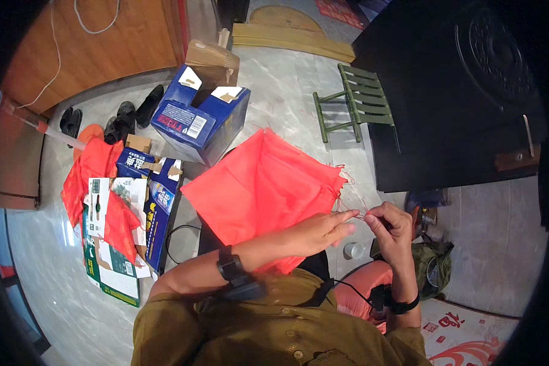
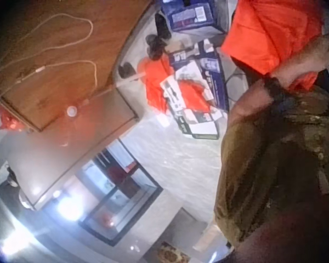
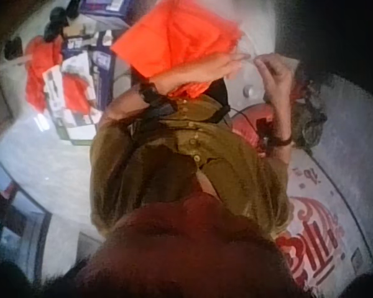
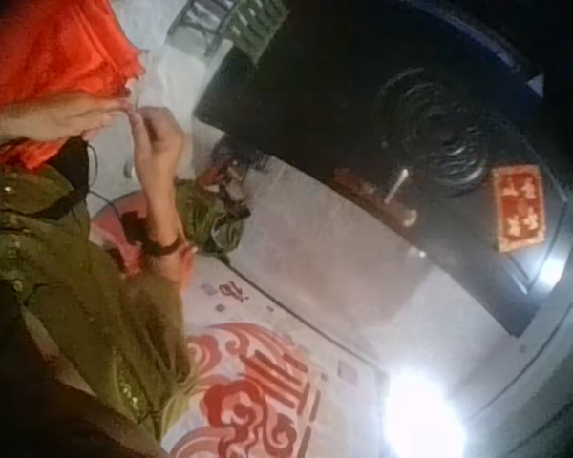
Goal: Stitching a red fabric bag using a needle, red thread, and small pliers.
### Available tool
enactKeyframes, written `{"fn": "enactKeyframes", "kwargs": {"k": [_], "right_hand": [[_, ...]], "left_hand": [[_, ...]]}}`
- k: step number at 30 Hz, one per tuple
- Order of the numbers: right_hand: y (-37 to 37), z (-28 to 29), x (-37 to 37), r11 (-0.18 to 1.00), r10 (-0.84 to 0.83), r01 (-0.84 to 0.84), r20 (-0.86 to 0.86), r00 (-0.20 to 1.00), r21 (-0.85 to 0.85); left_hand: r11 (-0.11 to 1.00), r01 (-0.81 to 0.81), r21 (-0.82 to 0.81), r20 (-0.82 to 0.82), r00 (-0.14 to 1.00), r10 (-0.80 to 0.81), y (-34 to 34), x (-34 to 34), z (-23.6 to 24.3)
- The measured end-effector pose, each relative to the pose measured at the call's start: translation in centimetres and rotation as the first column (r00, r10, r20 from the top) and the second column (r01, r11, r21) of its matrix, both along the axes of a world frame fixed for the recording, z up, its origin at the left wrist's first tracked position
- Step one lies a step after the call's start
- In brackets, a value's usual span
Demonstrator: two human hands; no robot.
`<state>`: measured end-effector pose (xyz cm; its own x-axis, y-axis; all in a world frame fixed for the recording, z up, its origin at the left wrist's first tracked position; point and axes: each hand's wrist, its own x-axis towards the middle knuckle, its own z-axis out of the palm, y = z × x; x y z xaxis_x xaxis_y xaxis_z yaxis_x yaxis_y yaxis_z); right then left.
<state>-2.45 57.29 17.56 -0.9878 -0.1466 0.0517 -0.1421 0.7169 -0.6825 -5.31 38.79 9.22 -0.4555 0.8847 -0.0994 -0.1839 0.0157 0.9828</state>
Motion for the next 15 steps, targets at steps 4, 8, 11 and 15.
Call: {"fn": "enactKeyframes", "kwargs": {"k": [4, 8, 11, 15], "right_hand": [[0.0, -0.1, 0.2, 0.999, 0.032, -0.03, -0.036, 0.999, 0.036], [0.2, -0.1, 0.2, 0.998, 0.039, -0.037, -0.035, 0.999, 0.042], [0.2, -0.1, 0.1, 0.998, 0.062, -0.061, -0.039, 0.997, 0.026], [0.1, -0.2, -0.1, 0.996, 0.085, -0.085, -0.042, 0.995, 0.016]], "left_hand": [[0.972, -0.19, 0.138, -0.013, 0.981, 0.193, 1.1, 1.0, -1.5], [0.964, -0.204, 0.171, 0.113, 0.976, 0.186, 1.0, 0.6, -1.2], [0.973, -0.182, 0.141, 0.117, 0.979, 0.166, 0.9, 0.1, -0.8], [0.925, -0.289, 0.247, -0.006, 0.954, 0.299, 1.4, 0.3, -1.3]]}}
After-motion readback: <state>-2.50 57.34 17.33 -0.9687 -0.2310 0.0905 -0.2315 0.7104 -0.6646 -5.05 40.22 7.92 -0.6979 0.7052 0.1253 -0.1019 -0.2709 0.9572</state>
